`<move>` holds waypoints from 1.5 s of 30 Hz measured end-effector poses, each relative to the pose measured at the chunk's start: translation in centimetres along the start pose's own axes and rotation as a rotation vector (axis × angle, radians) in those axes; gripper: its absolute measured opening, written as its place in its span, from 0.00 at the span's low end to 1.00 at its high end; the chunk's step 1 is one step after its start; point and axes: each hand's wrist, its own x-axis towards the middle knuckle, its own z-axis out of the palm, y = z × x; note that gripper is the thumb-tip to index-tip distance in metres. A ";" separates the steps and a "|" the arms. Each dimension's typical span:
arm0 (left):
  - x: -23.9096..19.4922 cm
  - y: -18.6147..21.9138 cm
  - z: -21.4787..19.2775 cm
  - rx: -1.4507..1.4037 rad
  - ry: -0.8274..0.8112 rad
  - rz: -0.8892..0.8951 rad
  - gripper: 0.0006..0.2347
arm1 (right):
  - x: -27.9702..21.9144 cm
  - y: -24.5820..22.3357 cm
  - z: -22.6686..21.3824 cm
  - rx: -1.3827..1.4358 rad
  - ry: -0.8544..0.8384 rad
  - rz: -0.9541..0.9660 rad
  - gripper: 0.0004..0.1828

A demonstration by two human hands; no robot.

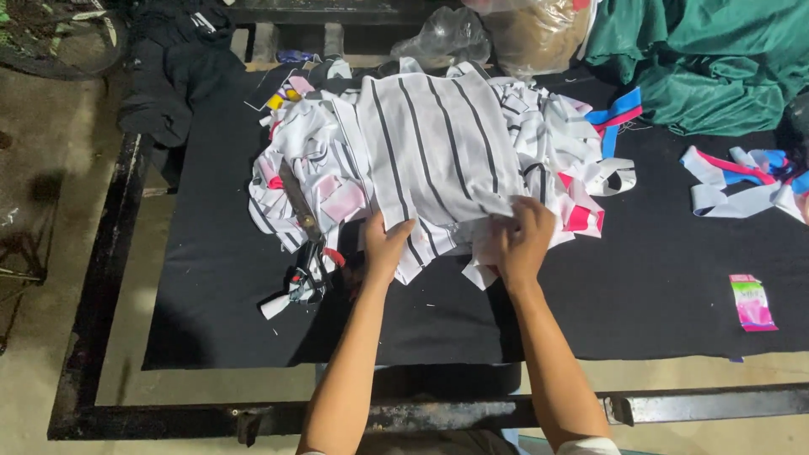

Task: Cutting and trimming striped fabric scraps into strips using a pair of scissors on a work table.

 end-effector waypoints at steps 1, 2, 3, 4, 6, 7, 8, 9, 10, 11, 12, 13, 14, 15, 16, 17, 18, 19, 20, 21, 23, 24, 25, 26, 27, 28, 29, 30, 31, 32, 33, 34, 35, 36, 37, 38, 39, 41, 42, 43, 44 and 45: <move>0.1 0.2 0.0 -0.001 0.001 0.003 0.18 | 0.1 0.2 0.1 0.001 0.002 -0.002 0.11; 0.0 0.4 -0.1 -0.014 -0.006 0.022 0.18 | -0.1 0.3 0.2 0.009 0.019 0.037 0.12; -0.1 0.5 -0.1 -0.027 -0.013 0.041 0.18 | -0.3 0.5 0.2 0.018 0.036 0.077 0.14; -0.3 0.8 -0.1 -0.026 -0.013 0.038 0.18 | -0.4 0.5 0.3 0.018 0.033 0.077 0.14; -0.6 1.6 0.0 0.022 -0.016 0.042 0.17 | -0.5 0.3 0.5 0.057 0.045 0.106 0.16; -0.5 1.2 0.0 0.022 -0.015 0.043 0.17 | -0.4 -0.1 0.4 0.058 0.045 0.106 0.16; -0.3 0.8 0.0 0.032 -0.006 0.053 0.16 | -0.3 -0.5 0.2 0.065 0.055 0.095 0.17; -0.2 0.3 0.0 0.043 0.002 0.064 0.15 | -0.1 -0.9 0.1 0.071 0.064 0.083 0.17; -0.4 0.8 -0.1 0.044 0.002 0.062 0.15 | -0.2 -1.0 0.0 0.071 0.063 0.085 0.17; -0.6 1.2 -0.2 0.048 -0.004 0.078 0.16 | -0.2 -1.2 -0.2 0.057 0.073 0.031 0.20; -0.7 1.7 -0.3 0.053 -0.012 0.095 0.16 | -0.1 -1.4 -0.2 0.043 0.085 -0.022 0.23; -0.6 1.6 -0.6 0.054 -0.014 0.096 0.16 | -0.2 -2.2 -0.5 0.042 0.086 -0.019 0.23; -0.4 1.5 -0.9 -0.070 -0.038 0.070 0.16 | -0.1 -3.0 -0.9 0.068 0.106 -0.095 0.18; -0.2 1.5 -1.1 -0.195 -0.063 0.044 0.16 | 0.1 -3.7 -1.2 0.094 0.126 -0.170 0.14; 0.1 1.1 -1.0 -0.195 -0.067 0.045 0.16 | -0.1 -5.1 -1.1 0.091 0.129 -0.169 0.14; 0.4 0.6 -0.9 -0.348 -0.105 -0.013 0.16 | -0.3 -6.4 -1.0 0.285 0.017 -0.128 0.15; 0.5 0.1 -0.7 -0.500 -0.141 -0.076 0.16 | -0.6 -7.7 -1.0 0.478 -0.099 -0.084 0.17; 0.0 1.0 -1.1 -0.501 -0.144 -0.079 0.16 | -1.1 -8.7 -1.1 0.475 -0.099 -0.081 0.17; -0.3 2.0 -1.3 -0.614 -0.182 -0.140 0.16 | -1.4 -9.7 -1.1 0.614 -0.314 0.060 0.24; -0.7 3.0 -1.6 -0.727 -0.220 -0.201 0.16 | -1.7 -10.8 -1.2 0.748 -0.530 0.205 0.32; -0.2 3.1 -1.6 -0.791 -0.233 -0.212 0.15 | -3.1 -9.8 0.5 0.645 -0.638 0.176 0.38; 0.0 3.1 -1.5 -0.853 -0.249 -0.225 0.15 | -3.9 -9.2 1.3 0.539 -0.741 0.149 0.44; 0.3 3.2 -1.5 -0.856 -0.248 -0.224 0.15 | -3.6 -9.3 1.5 0.538 -0.742 0.147 0.44; 0.2 3.2 -1.6 -0.890 -0.261 -0.226 0.15 | -3.7 -9.4 1.5 0.439 -0.838 0.124 0.34; 0.2 3.2 -1.6 -0.923 -0.274 -0.227 0.16 | -3.7 -9.5 1.5 0.339 -0.933 0.101 0.24; 0.1 3.1 -1.5 -0.923 -0.275 -0.232 0.16 | -3.7 -9.6 1.4 0.338 -0.934 0.106 0.24; -0.1 3.0 -1.5 -0.936 -0.299 -0.234 0.16 | -3.7 -9.7 1.3 0.314 -0.952 0.096 0.17; -0.1 3.0 -1.4 -0.949 -0.326 -0.230 0.17 | -3.5 -9.8 1.3 0.291 -0.966 0.084 0.12; 0.1 3.0 -1.3 -0.947 -0.329 -0.230 0.17 | -2.9 -10.2 1.1 0.291 -0.964 0.086 0.12; 0.1 2.8 -1.3 -0.959 -0.340 -0.223 0.17 | -2.5 -10.5 0.8 0.353 -0.868 -0.014 0.11; 0.1 2.7 -1.4 -0.971 -0.351 -0.215 0.17 | -2.1 -11.0 0.4 0.413 -0.769 -0.111 0.11; 0.1 2.6 -1.4 -0.970 -0.349 -0.215 0.17 | -2.6 -10.2 0.6 0.414 -0.771 -0.112 0.11; 0.1 2.6 -1.4 -0.986 -0.349 -0.208 0.17 | -3.0 -9.6 0.9 0.378 -0.729 -0.176 0.10; 0.0 2.6 -1.5 -1.002 -0.346 -0.203 0.17 | -3.5 -8.9 1.0 0.343 -0.688 -0.240 0.10; -0.1 2.4 -1.7 -1.002 -0.342 -0.203 0.17 | -3.6 -9.0 1.0 0.345 -0.692 -0.240 0.10; 0.1 2.4 -1.8 -0.991 -0.322 -0.206 0.16 | -3.4 -8.9 0.9 0.329 -0.811 -0.192 0.10; 0.3 2.5 -1.8 -0.980 -0.302 -0.209 0.15 | -3.2 -8.8 0.9 0.312 -0.930 -0.143 0.10; 0.1 3.7 -1.9 -0.952 -0.283 -0.197 0.15 | -3.1 -8.4 1.2 0.319 -0.933 -0.119 0.10; 0.2 4.5 -1.9 -0.923 -0.270 -0.187 0.14 | -2.9 -8.2 1.5 0.324 -0.931 -0.091 0.11; 0.1 3.8 -1.9 -0.926 -0.265 -0.183 0.14 | -3.4 -8.3 1.2 0.325 -0.935 -0.097 0.11; 0.5 3.5 -1.6 -0.823 -0.211 -0.176 0.14 | -3.2 -8.3 1.2 0.320 -0.917 -0.055 0.13; 0.9 3.1 -1.3 -0.722 -0.157 -0.169 0.15 | -3.0 -8.3 1.1 0.315 -0.898 -0.012 0.15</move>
